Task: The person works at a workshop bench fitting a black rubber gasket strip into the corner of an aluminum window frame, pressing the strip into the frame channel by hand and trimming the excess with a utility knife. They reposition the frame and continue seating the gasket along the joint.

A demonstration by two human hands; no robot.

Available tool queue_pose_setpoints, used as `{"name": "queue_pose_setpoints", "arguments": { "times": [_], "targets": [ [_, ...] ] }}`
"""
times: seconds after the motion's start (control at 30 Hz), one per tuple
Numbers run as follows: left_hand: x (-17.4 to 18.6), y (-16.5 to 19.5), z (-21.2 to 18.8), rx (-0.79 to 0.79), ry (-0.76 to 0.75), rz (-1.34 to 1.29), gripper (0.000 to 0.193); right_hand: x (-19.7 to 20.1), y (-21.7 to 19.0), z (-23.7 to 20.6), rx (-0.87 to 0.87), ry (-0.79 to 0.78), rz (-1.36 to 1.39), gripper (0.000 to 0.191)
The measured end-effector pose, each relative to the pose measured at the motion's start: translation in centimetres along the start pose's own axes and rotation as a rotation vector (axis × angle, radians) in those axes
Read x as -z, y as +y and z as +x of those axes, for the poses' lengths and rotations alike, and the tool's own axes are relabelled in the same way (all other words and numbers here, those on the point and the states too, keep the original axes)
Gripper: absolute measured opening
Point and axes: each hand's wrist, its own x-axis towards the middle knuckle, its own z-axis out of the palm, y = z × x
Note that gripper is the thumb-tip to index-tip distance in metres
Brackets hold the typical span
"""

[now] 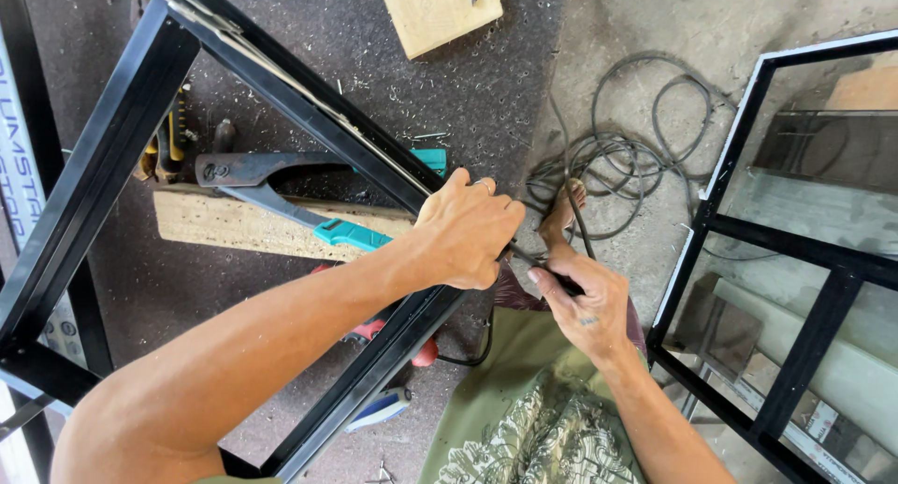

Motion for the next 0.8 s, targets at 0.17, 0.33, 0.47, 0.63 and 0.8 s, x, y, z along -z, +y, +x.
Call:
{"name": "queue_pose_setpoints", "arguments": {
  "times": [0.17,0.33,0.47,0.63,0.8],
  "targets": [
    [0.5,0.3,0.0,0.02,-0.026,-0.009,0.036,0.2,0.0,0.0,0.087,0.025,-0.018,0.018],
    [0.9,0.5,-0.1,0.027,-0.058,-0.016,0.04,0.3,0.3,-0.1,0.083,0.016,-0.057,0.019],
    [1.2,0.6,-0.2,0.029,-0.068,-0.012,0.041,0.0,0.4,-0.1,0.085,0.031,-0.044,0.018],
    [1.2,0.5,-0.1,0.032,-0.079,-0.007,0.042,-0.4,0.5,0.0,0.063,0.049,0.021,0.017],
    [0.8,0.4,-0.2,0.023,-0.052,-0.016,0.041,0.1,0.9,-0.3,-0.003,-0.03,0.103,0.016]
  ]
}}
